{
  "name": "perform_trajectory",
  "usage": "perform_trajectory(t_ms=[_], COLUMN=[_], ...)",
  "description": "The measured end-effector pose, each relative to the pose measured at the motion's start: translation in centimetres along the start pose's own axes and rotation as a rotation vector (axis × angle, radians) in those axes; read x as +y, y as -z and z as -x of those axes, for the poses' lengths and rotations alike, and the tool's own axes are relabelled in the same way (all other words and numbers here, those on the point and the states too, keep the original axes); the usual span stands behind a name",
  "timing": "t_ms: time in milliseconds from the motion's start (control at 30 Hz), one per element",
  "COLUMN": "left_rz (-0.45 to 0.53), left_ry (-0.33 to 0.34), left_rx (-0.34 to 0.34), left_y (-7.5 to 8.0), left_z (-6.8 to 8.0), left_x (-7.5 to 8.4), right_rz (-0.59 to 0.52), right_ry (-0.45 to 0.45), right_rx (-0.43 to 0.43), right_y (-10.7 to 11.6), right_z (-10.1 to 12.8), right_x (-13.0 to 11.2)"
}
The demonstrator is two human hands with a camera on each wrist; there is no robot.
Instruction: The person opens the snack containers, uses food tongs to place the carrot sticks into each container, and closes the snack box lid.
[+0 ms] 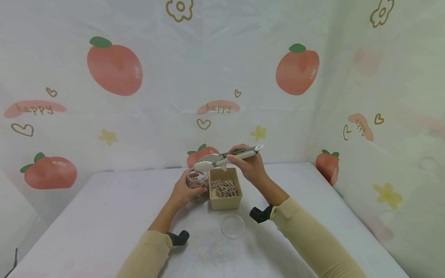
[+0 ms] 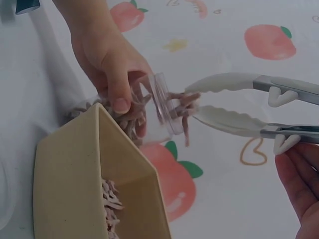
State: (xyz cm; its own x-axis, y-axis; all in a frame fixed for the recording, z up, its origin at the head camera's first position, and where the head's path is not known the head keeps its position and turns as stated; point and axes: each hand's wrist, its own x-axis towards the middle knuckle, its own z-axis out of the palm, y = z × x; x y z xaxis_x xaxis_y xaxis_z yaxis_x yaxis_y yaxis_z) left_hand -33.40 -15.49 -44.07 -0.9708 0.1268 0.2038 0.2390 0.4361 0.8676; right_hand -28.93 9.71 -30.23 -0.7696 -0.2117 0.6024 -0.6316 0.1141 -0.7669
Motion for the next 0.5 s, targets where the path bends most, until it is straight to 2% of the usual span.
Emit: perform_trajectory(t_ms=[233,367,500], left_rz=[-0.005,-0.008,-0.014], left_ry=[0.015,0.013,0.010], left_rx=[-0.002,0.003,0.007], left_y=[0.1,0.1,0.1], left_z=[0.1,0.1,0.1], left_x=[0.1,0.1,0.2], right_rz=[0.053,0.070,0.106], right_ry=[0.028,0.030,0.005], right_rx=[0.018,0.039,0.053], right_y=[-0.1,0.2,0.5], right_z=[0.1,0.0,0.1], right_x=[-0.4,1.4,1.2])
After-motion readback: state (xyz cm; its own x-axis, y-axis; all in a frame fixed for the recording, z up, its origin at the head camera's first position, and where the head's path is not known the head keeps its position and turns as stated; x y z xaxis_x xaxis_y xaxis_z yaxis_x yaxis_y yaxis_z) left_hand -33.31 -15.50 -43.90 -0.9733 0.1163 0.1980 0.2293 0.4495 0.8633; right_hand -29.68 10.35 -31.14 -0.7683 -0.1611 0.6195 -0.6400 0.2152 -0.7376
